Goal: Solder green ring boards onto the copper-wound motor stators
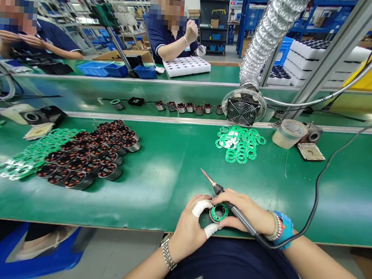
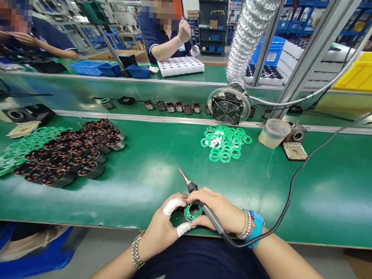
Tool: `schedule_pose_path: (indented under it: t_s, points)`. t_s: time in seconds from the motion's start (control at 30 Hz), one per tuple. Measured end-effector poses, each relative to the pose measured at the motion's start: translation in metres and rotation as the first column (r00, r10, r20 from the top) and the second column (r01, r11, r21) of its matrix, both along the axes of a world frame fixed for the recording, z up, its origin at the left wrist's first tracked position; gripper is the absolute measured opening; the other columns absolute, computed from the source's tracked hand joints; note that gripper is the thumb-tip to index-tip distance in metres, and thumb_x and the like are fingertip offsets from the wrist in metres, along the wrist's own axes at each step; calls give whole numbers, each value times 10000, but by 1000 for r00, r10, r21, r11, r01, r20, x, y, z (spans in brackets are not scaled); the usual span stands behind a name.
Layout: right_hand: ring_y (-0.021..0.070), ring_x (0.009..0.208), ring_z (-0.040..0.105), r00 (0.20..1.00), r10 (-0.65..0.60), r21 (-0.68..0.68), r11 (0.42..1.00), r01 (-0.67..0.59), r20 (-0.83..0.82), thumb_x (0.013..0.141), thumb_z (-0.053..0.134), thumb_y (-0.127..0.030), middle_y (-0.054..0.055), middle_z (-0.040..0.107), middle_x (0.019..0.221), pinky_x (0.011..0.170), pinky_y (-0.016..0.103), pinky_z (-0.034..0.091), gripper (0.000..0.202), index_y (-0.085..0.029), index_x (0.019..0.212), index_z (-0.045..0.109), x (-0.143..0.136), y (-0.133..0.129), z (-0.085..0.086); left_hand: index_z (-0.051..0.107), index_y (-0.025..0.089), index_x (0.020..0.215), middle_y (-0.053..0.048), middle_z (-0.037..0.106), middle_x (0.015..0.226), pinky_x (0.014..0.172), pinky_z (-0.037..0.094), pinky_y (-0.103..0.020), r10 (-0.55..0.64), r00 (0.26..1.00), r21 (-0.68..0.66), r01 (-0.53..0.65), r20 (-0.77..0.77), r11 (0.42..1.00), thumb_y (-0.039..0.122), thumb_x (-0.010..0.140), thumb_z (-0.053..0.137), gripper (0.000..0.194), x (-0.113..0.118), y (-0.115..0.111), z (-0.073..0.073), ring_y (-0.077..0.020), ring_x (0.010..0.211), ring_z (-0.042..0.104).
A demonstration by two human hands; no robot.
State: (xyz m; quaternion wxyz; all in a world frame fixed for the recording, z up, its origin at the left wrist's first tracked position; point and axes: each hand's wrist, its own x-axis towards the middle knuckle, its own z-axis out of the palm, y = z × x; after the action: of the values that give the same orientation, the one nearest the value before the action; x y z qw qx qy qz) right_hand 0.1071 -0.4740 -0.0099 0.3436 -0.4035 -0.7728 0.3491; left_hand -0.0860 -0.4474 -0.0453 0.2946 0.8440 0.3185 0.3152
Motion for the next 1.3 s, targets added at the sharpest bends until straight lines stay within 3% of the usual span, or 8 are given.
schedule_pose_path:
  t_s: [0.13, 0.33, 0.53, 0.73, 0.9, 1.1, 1.2, 1.3]
  points:
    - [173, 897, 591, 999, -16, -2, 1000, 16, -36, 742, 684, -323, 68, 612, 1000, 793, 293, 488, 441, -189, 1125, 513, 3, -4, -4, 567, 230, 1003, -85, 632, 1065, 871, 501, -410, -93, 993, 133, 82, 74, 988, 262, 749, 656, 271, -3, 2, -1, -232, 1000, 601]
    - [154, 980, 624, 924, -299, -117, 953, 279, -238, 828, 540, -135, 65, 613, 1099, 864, 337, 507, 337, -237, 1137, 450, 6, -14, -12, 592, 223, 976, -88, 651, 1066, 791, 558, -340, -71, 995, 95, 63, 74, 993, 250, 748, 666, 241, -6, -1, -4, -213, 934, 649]
    - [138, 872, 664, 907, -290, -239, 945, 222, -304, 815, 537, -120, 42, 647, 974, 789, 299, 540, 332, -226, 1116, 444, 0, -16, -19, 554, 214, 955, -94, 655, 1062, 798, 561, -350, -67, 995, 98, 59, 74, 993, 211, 732, 678, 254, -7, -2, -6, -216, 942, 649]
    - [136, 837, 663, 886, -319, -302, 928, 219, -338, 808, 531, -106, 29, 648, 904, 772, 301, 536, 304, -212, 1077, 438, -1, -14, -15, 561, 221, 976, -76, 652, 1068, 797, 560, -341, -101, 993, 81, 96, 54, 992, 200, 726, 684, 280, -5, 0, -2, -206, 946, 646]
    - [132, 789, 667, 850, -379, -368, 898, 242, -365, 804, 519, -122, 57, 638, 989, 727, 294, 541, 255, -211, 1021, 417, -9, -10, -13, 584, 221, 932, -72, 665, 1059, 783, 570, -347, -76, 996, 110, 71, 45, 991, 218, 730, 682, 225, -5, 0, -2, -213, 924, 659]
    - [123, 756, 648, 866, -443, -195, 893, 405, -231, 772, 443, -42, 6, 637, 845, 717, 263, 517, 304, -216, 1019, 481, -15, -10, -23, 583, 221, 957, -81, 660, 1070, 794, 569, -343, -92, 995, 164, 85, 31, 983, 205, 729, 680, 248, -6, -3, -6, -215, 938, 653]
    - [124, 821, 629, 850, -477, -95, 878, 468, -224, 809, 452, -77, 13, 631, 890, 747, 242, 494, 242, -213, 1003, 502, -11, -18, -19, 573, 221, 968, -76, 656, 1057, 791, 569, -342, -54, 998, 200, 50, 17, 978, 188, 728, 676, 263, -6, -5, -7, -211, 932, 651]
    - [116, 757, 627, 843, -498, -87, 867, 491, -203, 831, 472, -115, 1, 635, 844, 706, 221, 491, 189, -225, 982, 498, -9, -31, -17, 566, 215, 970, -79, 646, 1060, 792, 567, -339, -37, 999, 232, 36, 0, 972, 198, 726, 679, 269, -6, -7, -8, -212, 939, 646]
